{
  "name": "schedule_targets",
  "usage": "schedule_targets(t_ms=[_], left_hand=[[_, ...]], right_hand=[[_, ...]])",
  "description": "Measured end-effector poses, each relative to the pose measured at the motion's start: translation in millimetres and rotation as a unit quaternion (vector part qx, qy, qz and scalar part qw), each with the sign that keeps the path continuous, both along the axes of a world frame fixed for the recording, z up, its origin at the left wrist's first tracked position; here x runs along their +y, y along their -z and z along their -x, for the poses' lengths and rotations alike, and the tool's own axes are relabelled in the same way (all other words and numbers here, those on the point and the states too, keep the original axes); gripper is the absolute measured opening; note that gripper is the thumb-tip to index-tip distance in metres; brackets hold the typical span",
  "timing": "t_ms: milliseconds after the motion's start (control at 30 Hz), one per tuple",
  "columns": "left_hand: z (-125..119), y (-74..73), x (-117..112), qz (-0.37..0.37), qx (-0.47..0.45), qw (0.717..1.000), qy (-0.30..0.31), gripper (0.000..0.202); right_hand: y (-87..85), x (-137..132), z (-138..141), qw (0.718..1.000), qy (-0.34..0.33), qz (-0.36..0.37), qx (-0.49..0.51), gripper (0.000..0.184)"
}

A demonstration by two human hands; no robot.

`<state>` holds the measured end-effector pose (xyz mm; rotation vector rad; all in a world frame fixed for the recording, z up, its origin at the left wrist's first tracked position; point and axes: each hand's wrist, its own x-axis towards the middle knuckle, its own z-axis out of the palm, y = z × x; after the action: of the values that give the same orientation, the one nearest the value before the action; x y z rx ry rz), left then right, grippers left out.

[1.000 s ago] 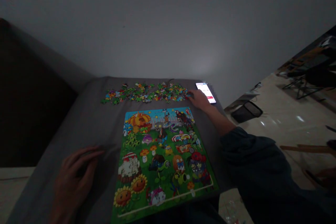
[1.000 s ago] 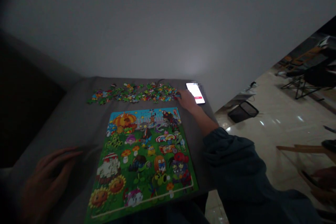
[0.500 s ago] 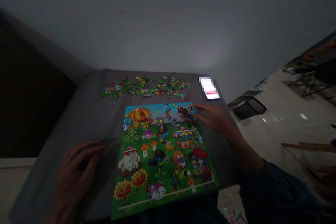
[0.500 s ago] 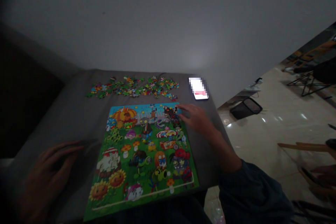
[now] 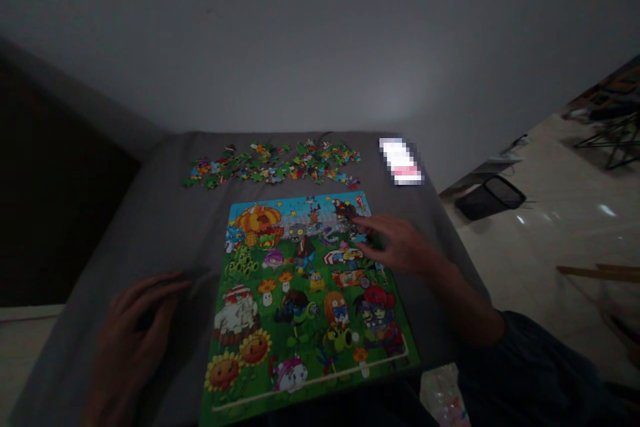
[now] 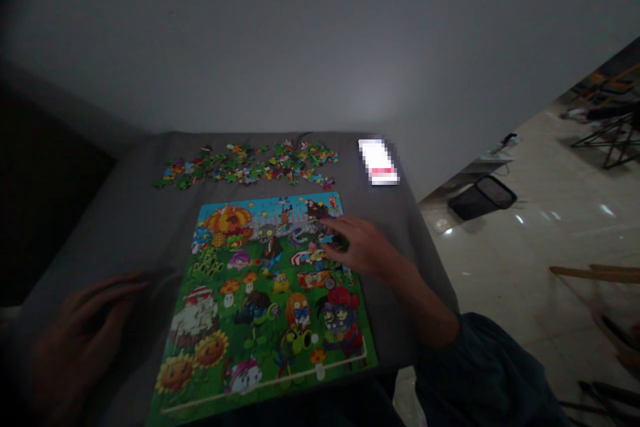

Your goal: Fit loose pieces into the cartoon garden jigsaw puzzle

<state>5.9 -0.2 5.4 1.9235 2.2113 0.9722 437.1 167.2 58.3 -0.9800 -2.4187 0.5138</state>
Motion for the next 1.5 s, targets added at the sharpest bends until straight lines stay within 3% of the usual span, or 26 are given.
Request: schedule_targets(t_ms=[133, 267, 433, 633, 833, 1133, 1367, 1500], left_hand=[[6, 7.9, 1, -0.008, 0.016, 1.000, 0.012, 0.029], [11, 12.3, 1, -0.029, 0.024, 0.999, 0.020, 0.027], [10, 11.7, 2, -0.031, 0.023, 0.999, 0.027, 0.025], [9, 10.7, 1, -0.026, 0.022, 0.999, 0.026, 0.033], [5, 7.4, 2, -0.025, 0.004, 1.000, 0.010, 0.040], [5, 6.6, 1, -0.041, 0.018, 0.998, 0.034, 0.031], [8, 11.5, -1, -0.038, 0.026, 0.998, 0.041, 0.027], [9, 11.7, 0, -0.041, 0.033, 0.998, 0.038, 0.027]], right_hand=[[9.1, -2, 11, 1.000, -0.005, 0.009, -0.002, 0.034], [6.0, 1, 11, 1.000, -0.013, 0.022, 0.002, 0.038], [1.7, 7, 0, 0.998, -0.040, 0.037, -0.018, 0.052], [9.3, 9, 1, 0.997, -0.056, 0.048, -0.033, 0.042], [10.1, 8, 8, 0.998, -0.046, 0.046, -0.027, 0.042], [10.4, 9, 7, 0.997, -0.015, 0.070, -0.026, 0.054], [13.5, 9, 8, 0.995, -0.025, 0.096, 0.025, 0.047], [13.2, 13, 8, 0.990, -0.025, 0.117, 0.070, 0.024]])
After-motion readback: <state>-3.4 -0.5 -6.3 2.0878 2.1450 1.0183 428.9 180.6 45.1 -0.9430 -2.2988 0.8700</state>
